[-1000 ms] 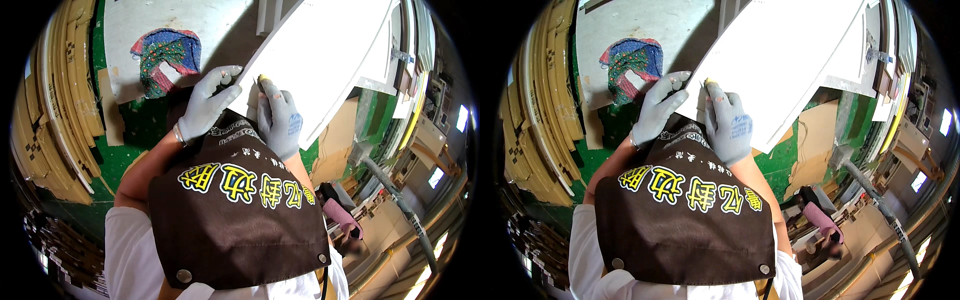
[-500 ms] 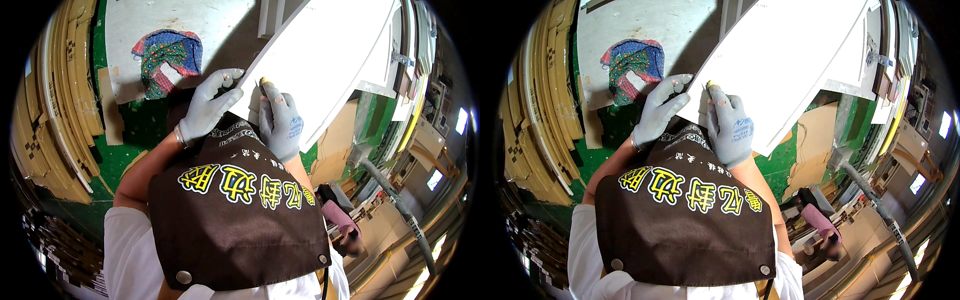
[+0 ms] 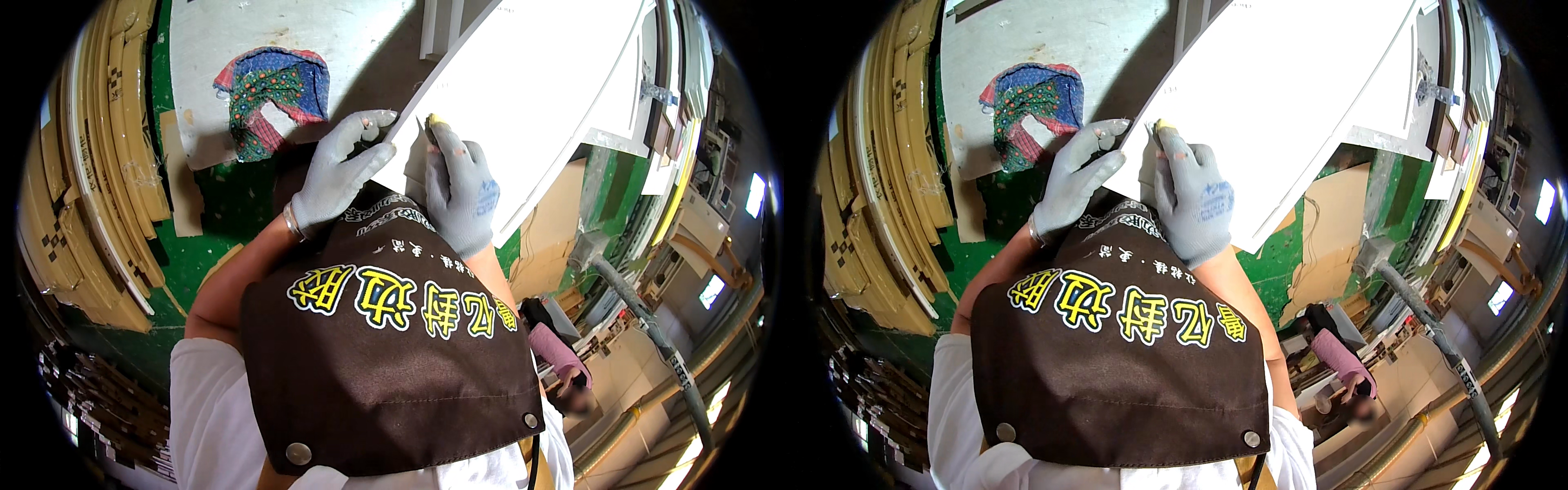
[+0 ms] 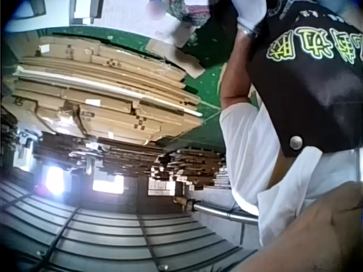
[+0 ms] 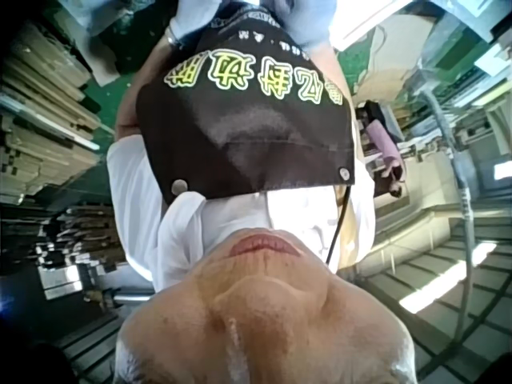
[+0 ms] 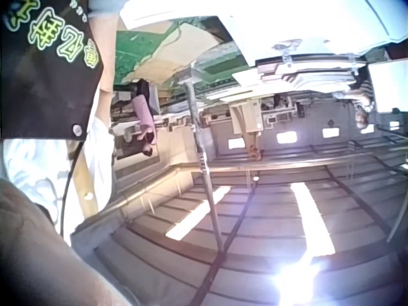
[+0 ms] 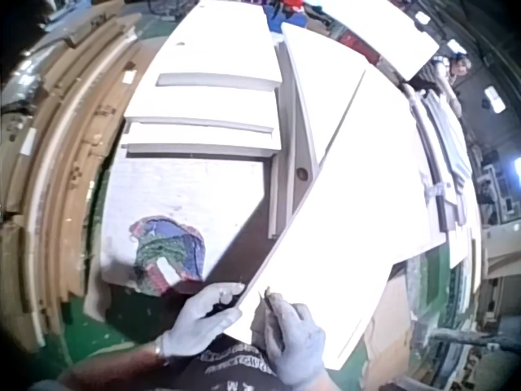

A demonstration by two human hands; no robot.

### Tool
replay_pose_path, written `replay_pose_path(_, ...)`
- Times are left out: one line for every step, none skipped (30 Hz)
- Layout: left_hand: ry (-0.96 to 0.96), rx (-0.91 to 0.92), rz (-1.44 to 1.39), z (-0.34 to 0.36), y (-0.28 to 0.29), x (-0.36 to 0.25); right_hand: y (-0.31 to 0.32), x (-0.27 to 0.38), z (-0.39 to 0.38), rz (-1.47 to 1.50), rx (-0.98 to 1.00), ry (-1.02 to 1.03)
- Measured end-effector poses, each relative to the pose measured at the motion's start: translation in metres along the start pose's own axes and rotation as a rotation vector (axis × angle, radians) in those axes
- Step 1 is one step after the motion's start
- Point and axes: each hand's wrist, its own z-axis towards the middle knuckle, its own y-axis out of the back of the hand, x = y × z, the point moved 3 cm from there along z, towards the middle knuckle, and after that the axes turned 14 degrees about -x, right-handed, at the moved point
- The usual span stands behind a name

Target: The person uses a utility knife to trim excess edge banding from a white wooden panel. They carefully scrape along the edges to remove the material and then peel off the loose strips by hand. The person flips the panel over to continue trimming the other side.

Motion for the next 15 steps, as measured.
replay_pose_path(0.004,0.007,0.005,0.0006,0.0001,0.0019,0.0015,0.0008,-0.0028,-0.003,0.014,0.000)
replay_pose_path(-0.005,0.001,0.013,0.0015,0.0002,0.0012,0.0040,0.0025,-0.0066,-0.007,0.028,-0.001)
replay_pose_path(-0.013,-0.005,0.021,0.0024,0.0001,-0.0004,0.0047,0.0028,-0.0083,-0.010,0.042,-0.002)
replay_pose_path(-0.018,-0.010,0.028,0.0012,-0.0006,-0.0015,0.0029,0.0003,-0.0062,-0.016,0.041,0.006)
replay_pose_path(-0.029,-0.017,0.032,0.0003,-0.0012,-0.0025,0.0005,-0.0005,-0.0036,-0.025,0.021,0.016)
replay_pose_path(-0.040,-0.025,0.037,-0.0007,-0.0019,-0.0034,-0.0023,0.0002,-0.0011,-0.035,0.001,0.025)
replay_pose_path(-0.054,-0.032,0.042,-0.0003,-0.0013,-0.0048,-0.0034,0.0020,0.0013,-0.043,-0.023,0.035)
replay_pose_path(-0.040,-0.024,0.034,-0.0004,-0.0008,-0.0037,-0.0020,0.0030,0.0016,-0.023,-0.020,0.013)
replay_pose_path(-0.025,-0.017,0.027,-0.0008,0.0000,-0.0017,0.0006,0.0042,0.0009,-0.004,-0.017,-0.009)
replay_pose_path(-0.011,-0.012,0.020,0.0001,0.0001,-0.0001,0.0019,0.0041,0.0006,0.017,-0.014,-0.029)
replay_pose_path(-0.017,-0.015,0.033,0.0007,0.0002,-0.0005,0.0018,0.0036,-0.0010,0.015,0.005,-0.026)
replay_pose_path(-0.023,-0.018,0.046,0.0009,0.0003,-0.0014,0.0011,0.0025,-0.0033,0.013,0.025,-0.022)
replay_pose_path(-0.023,-0.017,0.057,-0.0005,-0.0006,-0.0019,0.0016,0.0017,-0.0065,0.007,0.046,-0.023)
replay_pose_path(-0.024,-0.016,0.046,-0.0009,-0.0011,-0.0035,-0.0015,-0.0002,-0.0035,0.009,0.045,0.008)
replay_pose_path(-0.025,-0.015,0.036,-0.0011,-0.0014,-0.0058,-0.0027,-0.0011,-0.0009,-0.001,0.043,-0.010)
